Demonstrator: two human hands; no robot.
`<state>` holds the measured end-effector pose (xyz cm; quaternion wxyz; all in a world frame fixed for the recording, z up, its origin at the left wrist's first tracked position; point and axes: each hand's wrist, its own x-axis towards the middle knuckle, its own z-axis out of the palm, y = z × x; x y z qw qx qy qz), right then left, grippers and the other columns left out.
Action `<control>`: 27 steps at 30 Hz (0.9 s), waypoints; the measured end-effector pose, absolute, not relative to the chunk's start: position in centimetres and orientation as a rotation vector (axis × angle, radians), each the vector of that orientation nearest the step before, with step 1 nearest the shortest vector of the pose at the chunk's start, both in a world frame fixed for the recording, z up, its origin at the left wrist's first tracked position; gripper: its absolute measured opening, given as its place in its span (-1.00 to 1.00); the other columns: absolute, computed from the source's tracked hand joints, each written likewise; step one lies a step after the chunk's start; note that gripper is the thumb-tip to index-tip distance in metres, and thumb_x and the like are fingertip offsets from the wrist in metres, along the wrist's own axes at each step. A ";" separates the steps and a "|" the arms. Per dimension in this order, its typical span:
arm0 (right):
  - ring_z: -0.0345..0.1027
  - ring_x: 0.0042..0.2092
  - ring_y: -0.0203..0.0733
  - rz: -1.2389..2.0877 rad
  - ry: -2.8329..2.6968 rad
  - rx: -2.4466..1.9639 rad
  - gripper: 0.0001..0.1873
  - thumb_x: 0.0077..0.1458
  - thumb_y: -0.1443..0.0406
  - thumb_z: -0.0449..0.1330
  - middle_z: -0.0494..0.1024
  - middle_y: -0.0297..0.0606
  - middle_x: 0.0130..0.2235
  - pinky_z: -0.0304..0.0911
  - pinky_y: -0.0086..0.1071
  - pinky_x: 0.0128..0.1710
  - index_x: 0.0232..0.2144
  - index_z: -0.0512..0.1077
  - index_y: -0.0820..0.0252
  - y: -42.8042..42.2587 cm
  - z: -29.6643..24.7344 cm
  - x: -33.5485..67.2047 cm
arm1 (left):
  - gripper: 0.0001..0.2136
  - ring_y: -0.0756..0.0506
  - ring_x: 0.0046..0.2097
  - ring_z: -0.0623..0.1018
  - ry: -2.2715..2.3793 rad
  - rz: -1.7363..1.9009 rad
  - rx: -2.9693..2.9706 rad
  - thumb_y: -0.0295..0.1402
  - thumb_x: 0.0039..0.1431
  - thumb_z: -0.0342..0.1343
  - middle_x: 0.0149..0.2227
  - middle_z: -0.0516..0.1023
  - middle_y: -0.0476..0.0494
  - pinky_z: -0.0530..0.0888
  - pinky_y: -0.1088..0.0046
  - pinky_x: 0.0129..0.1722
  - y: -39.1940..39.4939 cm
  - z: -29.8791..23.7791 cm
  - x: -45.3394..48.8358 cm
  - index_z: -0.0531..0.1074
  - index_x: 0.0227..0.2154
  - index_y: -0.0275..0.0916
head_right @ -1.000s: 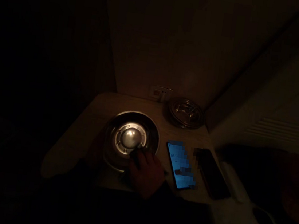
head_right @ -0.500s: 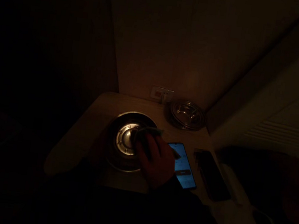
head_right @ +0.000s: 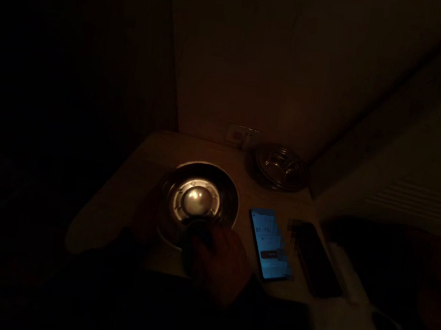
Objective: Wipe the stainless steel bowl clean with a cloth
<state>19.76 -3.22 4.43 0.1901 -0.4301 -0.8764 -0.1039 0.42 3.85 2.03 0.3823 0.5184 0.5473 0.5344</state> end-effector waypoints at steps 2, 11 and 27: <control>0.33 -0.19 -0.02 -0.423 -2.417 -1.236 -0.73 0.18 0.37 0.15 0.50 -0.02 -0.14 0.33 -0.23 -0.29 -0.06 0.48 0.17 -3.0 4.9 20.3 | -0.63 -0.23 0.21 0.39 1.431 1.330 1.342 -0.24 0.30 -0.13 0.06 0.54 -0.19 0.27 0.16 0.25 3.8 2.2 0.4 0.44 0.02 -0.25; 0.28 -0.25 -0.06 -0.600 -2.407 -1.375 -0.67 0.13 0.46 0.06 0.52 -0.02 -0.15 0.27 -0.24 -0.36 -0.11 0.51 0.22 -4.1 4.8 16.7 | -0.62 -0.20 0.17 0.44 1.439 1.329 1.327 -0.31 0.30 -0.18 0.06 0.54 -0.22 0.30 0.26 0.23 3.8 1.9 0.5 0.43 0.03 -0.30; 0.20 0.22 0.03 0.181 -2.557 -1.129 -0.41 0.07 0.36 0.05 0.32 -0.08 0.23 0.23 0.04 0.13 0.19 0.28 0.22 -3.9 5.2 19.8 | -0.57 -0.21 0.13 0.48 1.407 1.380 1.294 -0.19 0.31 -0.20 0.05 0.54 -0.24 0.35 0.23 0.19 3.6 1.4 0.4 0.45 0.00 -0.28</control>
